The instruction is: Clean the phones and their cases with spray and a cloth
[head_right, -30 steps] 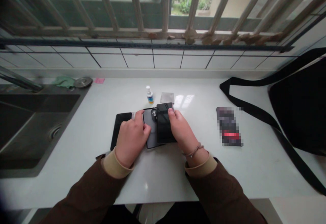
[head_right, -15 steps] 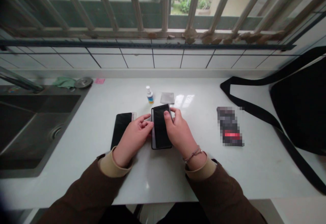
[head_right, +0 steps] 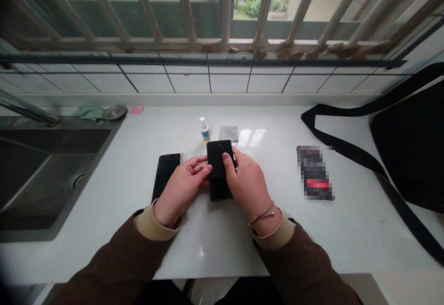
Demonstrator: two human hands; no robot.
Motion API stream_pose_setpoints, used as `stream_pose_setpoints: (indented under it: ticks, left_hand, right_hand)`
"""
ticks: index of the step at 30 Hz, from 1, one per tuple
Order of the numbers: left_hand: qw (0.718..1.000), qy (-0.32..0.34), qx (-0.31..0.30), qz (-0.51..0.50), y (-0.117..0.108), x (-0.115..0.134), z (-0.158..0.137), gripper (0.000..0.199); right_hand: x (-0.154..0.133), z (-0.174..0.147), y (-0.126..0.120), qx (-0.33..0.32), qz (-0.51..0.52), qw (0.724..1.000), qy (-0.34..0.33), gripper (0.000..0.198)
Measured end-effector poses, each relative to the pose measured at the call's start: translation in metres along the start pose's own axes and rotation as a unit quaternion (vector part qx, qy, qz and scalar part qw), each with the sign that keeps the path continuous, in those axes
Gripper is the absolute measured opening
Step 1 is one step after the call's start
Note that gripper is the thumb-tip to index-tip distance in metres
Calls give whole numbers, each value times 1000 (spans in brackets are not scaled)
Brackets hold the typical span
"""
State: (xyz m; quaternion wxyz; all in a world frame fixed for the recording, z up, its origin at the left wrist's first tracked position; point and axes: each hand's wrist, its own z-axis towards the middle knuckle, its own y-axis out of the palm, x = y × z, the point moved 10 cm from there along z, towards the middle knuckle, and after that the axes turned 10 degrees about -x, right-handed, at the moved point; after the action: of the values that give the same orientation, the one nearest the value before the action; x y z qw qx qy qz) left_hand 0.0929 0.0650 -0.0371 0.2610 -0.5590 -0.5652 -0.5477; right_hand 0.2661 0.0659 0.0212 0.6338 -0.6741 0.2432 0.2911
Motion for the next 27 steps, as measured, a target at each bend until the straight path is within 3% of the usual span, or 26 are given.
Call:
stream_pose_setpoints:
  ticks: [6,10,13,16,19,27]
  left_hand:
    - [1000,6,12,-22,-3,6,-3,41]
    - [999,6,2,-51,0,10,-4,47]
    - [997,23,10,-79,0,18,-5,50]
    - [992,60,28,-103,-4,30,-7,51]
    - [987,97,48,-120,-10,39,-8,50]
    - [988,108,35,-108,-6,44,-11,44]
  right_hand:
    - [-3,-7,-19,45,-36,998,6,58]
    - [2,-5,-22,54,19,998,4,53]
    - [14,1,-14,25,73,997,31,65]
    - [18,3,7,-51,131,989,51,86]
    - [14,-1,25,-111,206,971,52,91]
    - [10,-3,20,-63,140,988,34,85]
